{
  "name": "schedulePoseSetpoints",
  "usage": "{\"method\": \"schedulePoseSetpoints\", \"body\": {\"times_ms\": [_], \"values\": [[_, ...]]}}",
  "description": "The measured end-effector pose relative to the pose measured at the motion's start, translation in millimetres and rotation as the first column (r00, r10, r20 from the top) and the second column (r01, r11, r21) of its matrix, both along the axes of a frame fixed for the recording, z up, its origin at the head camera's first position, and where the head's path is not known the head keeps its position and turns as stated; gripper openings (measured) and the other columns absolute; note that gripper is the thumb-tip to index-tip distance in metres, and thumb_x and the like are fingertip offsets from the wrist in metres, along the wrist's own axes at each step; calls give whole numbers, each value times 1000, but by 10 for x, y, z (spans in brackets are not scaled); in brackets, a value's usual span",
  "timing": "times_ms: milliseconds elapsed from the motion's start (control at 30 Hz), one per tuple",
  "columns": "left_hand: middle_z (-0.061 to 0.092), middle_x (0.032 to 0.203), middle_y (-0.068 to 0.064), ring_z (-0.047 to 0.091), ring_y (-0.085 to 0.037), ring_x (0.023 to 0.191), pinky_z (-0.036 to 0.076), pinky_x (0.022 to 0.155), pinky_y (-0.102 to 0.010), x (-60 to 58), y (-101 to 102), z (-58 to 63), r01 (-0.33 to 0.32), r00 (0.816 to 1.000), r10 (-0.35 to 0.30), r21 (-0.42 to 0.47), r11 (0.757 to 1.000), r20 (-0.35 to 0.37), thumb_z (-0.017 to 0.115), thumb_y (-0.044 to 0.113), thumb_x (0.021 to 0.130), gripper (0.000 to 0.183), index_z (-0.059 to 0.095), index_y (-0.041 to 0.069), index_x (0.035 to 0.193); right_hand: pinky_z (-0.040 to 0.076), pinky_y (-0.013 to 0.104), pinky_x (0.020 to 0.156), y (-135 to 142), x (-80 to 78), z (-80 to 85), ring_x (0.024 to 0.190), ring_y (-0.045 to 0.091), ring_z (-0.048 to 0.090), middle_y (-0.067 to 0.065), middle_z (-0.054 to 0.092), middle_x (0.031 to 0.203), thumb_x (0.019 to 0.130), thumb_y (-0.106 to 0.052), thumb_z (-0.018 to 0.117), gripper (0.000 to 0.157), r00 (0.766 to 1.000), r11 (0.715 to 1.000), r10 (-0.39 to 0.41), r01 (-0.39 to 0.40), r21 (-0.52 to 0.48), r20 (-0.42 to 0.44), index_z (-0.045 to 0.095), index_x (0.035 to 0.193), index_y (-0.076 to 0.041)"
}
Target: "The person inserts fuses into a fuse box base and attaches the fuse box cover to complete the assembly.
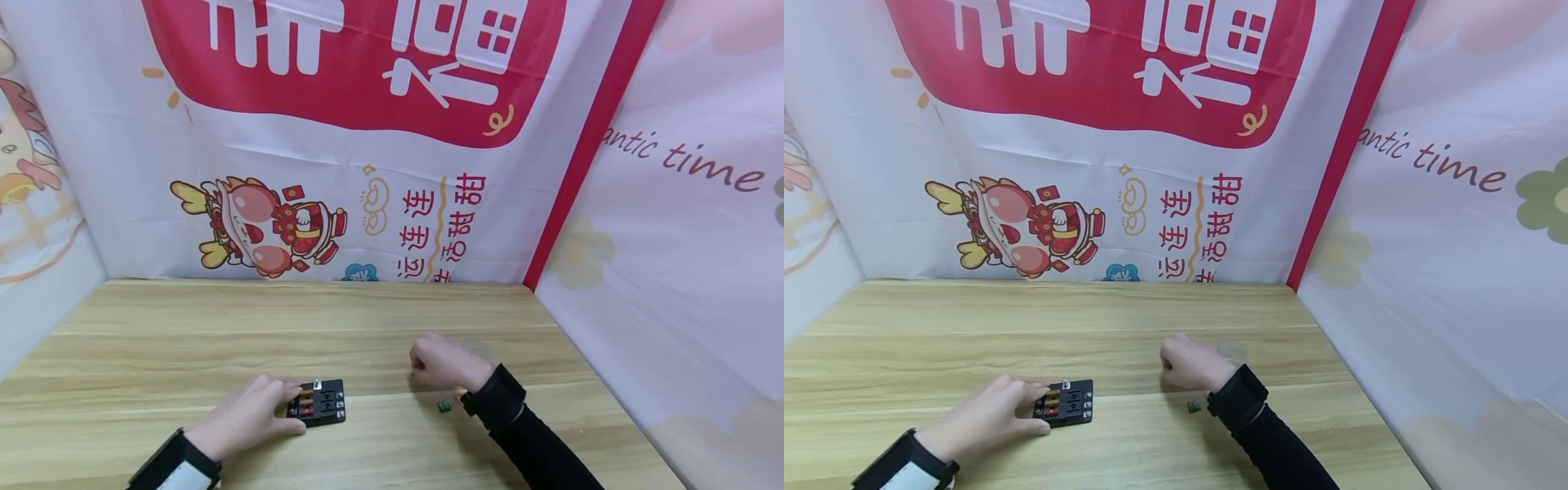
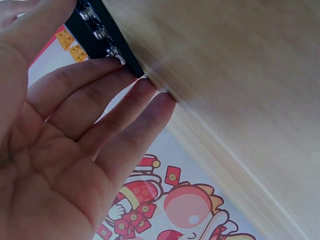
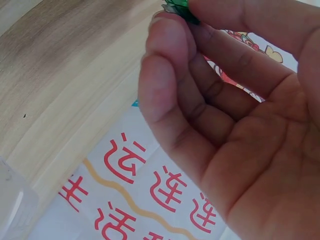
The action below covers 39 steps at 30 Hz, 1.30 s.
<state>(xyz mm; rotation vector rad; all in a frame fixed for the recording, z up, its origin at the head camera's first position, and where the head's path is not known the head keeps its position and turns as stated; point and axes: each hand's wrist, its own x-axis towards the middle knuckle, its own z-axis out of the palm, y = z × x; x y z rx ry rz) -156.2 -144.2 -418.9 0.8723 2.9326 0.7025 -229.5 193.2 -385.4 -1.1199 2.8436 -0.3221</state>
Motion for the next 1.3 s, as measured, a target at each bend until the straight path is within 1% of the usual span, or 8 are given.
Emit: {"method": "schedulePoseSetpoints", "body": {"times_ms": [233, 367, 600, 800, 933, 1067, 1167, 1300], "values": [[68, 118, -12, 65, -22, 101, 51, 83, -43, -10, 4, 7, 5, 1000, -5, -5, 1000, 3, 81, 41, 78, 51, 74, 5, 113, 34, 21, 47, -27, 4, 16, 48, 2, 38, -11, 43, 56, 84, -7, 73, 30, 1000, 999, 22, -23, -28, -20, 55, 62, -17], [68, 117, -13, 65, -22, 98, 52, 81, -43, -6, 1, -3, 7, 1000, -7, -3, 1000, -2, 81, 42, 77, 53, 73, 3, 113, 36, 21, 48, -42, 18, 31, 51, 2, 41, -11, 46, 58, 82, -9, 74, 26, 999, 998, 40, -42, -45, -37, 57, 65, -18], [69, 117, -12, 64, -16, 93, 52, 78, -40, -1, 1, -10, 4, 1000, -4, -6, 1000, 3, 81, 44, 77, 54, 74, 4, 112, 38, 20, 51, -86, 25, 25, 55, 2, 43, -10, 49, 62, 80, -7, 75, 22, 994, 996, 76, -80, -47, -79, 59, 69, -17], [69, 115, -12, 63, -14, 91, 51, 74, -37, 3, 3, 0, -7, 1000, 7, -8, 1000, 15, 81, 45, 77, 53, 74, 4, 110, 39, 18, 52, -131, 31, 21, 56, 1, 45, -10, 51, 63, 80, -7, 77, 18, 984, 987, 136, -144, -70, -115, 64, 72, -16], [69, 115, -13, 66, -20, 95, 52, 76, -39, -1, 4, -3, 9, 1000, -9, -6, 1000, -4, 81, 44, 77, 50, 75, 6, 109, 39, 17, 54, -150, 27, -18, 57, 0, 45, -11, 52, 66, 81, -3, 76, 16, 972, 976, 181, -196, -97, -149, 68, 75, -15], [69, 116, -14, 66, -27, 100, 52, 79, -42, -6, 2, -15, 24, 999, -25, -8, 1000, -32, 81, 44, 76, 47, 76, 8, 107, 42, 16, 59, -170, 51, -33, 61, 0, 49, -9, 59, 72, 83, -1, 75, 13, 967, 970, 191, -212, -118, -167, 70, 78, -13], [69, 116, -14, 66, -28, 100, 52, 78, -41, -7, 1, -16, 22, 999, -23, -10, 1000, -31, 81, 43, 76, 46, 76, 8, 106, 45, 15, 63, -208, 85, -26, 66, -1, 53, -7, 64, 78, 84, 1, 73, 11, 968, 969, 188, -211, -128, -165, 73, 83, -11], [69, 115, -14, 66, -29, 99, 52, 77, -41, -7, -4, -12, 20, 999, -20, -12, 1000, -35, 82, 42, 76, 45, 76, 8, 105, 46, 14, 66, -281, 128, -24, 72, -3, 56, -6, 68, 85, 84, 3, 72, 14, 967, 968, 192, -214, -132, -166, 75, 90, -9]]}}
